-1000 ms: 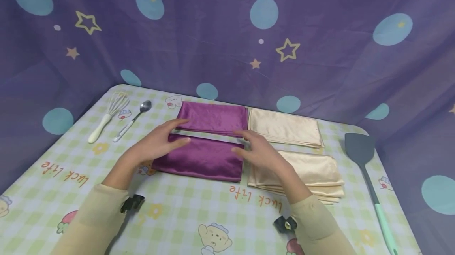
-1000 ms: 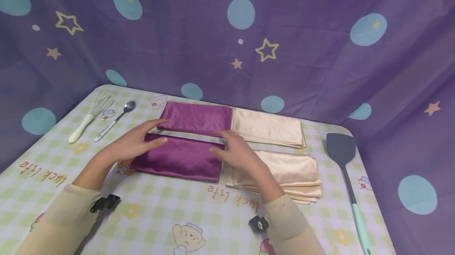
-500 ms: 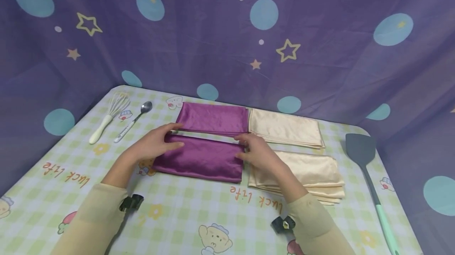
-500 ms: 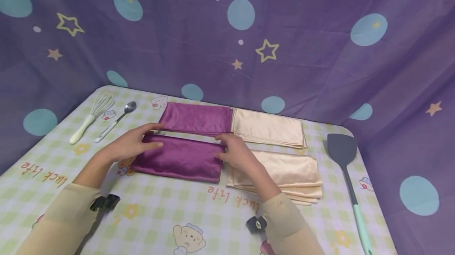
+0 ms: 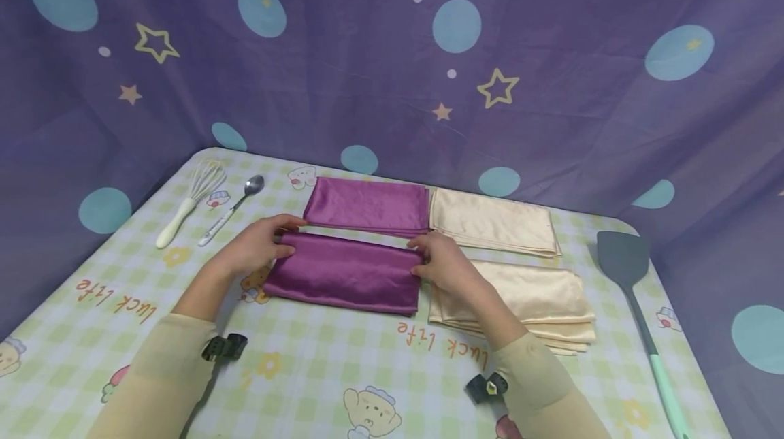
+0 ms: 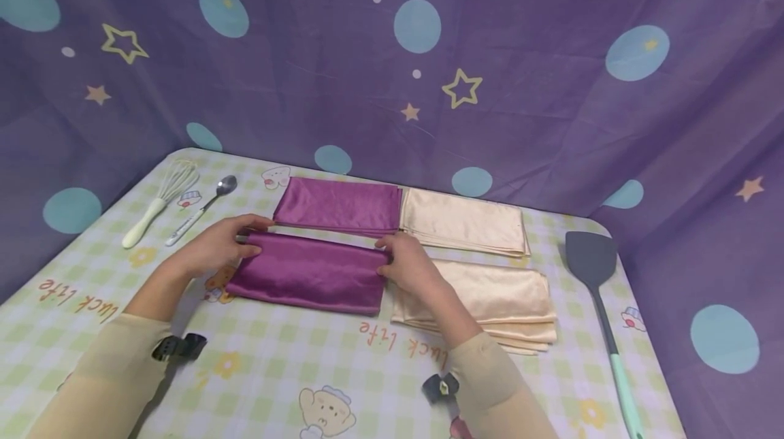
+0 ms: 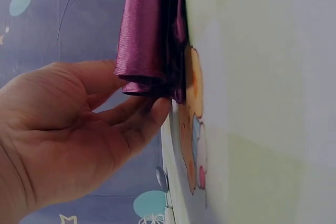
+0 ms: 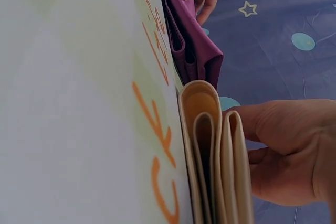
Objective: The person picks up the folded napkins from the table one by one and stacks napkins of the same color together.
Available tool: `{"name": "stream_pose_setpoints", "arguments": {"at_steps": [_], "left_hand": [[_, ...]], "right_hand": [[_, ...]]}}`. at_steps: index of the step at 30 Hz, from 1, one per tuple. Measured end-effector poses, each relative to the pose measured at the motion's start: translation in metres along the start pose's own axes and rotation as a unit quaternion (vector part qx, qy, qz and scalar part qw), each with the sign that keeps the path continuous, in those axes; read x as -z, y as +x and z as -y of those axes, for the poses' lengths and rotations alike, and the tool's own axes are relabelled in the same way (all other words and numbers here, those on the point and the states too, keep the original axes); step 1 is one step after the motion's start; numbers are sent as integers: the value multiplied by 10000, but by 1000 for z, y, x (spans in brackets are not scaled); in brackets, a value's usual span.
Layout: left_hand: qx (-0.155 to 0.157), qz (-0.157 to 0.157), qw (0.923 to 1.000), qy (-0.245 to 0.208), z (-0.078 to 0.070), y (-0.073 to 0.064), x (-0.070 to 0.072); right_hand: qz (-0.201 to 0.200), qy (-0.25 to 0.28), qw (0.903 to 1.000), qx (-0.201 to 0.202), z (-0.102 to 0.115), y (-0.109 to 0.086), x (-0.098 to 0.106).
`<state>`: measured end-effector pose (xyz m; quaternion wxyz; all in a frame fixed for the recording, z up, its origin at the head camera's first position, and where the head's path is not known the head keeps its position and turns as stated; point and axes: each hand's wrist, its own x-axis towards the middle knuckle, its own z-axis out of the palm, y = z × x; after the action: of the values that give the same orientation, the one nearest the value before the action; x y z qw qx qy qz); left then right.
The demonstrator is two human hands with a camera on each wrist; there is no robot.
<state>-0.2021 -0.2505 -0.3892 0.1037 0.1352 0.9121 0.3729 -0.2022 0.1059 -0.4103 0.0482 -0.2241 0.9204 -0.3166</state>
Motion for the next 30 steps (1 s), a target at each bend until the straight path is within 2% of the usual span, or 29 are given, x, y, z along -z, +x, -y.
{"name": "stream_pose_setpoints", "arguments": {"at_steps": [6, 15, 22, 30], "left_hand": [[233, -72, 9997, 47, 3, 3, 1], [470, -88, 9988, 55, 5, 5, 1], [714, -88, 9974, -89, 4, 4, 1], [800, -162, 9963, -287, 3, 3, 2]], "right_hand": [[31, -140, 9999, 54, 1, 1, 1], [131, -195, 9996, -122, 2, 2, 3], [263, 147, 9992, -277, 2, 1, 3], [386, 694, 9961, -388, -2, 2, 4]]}}
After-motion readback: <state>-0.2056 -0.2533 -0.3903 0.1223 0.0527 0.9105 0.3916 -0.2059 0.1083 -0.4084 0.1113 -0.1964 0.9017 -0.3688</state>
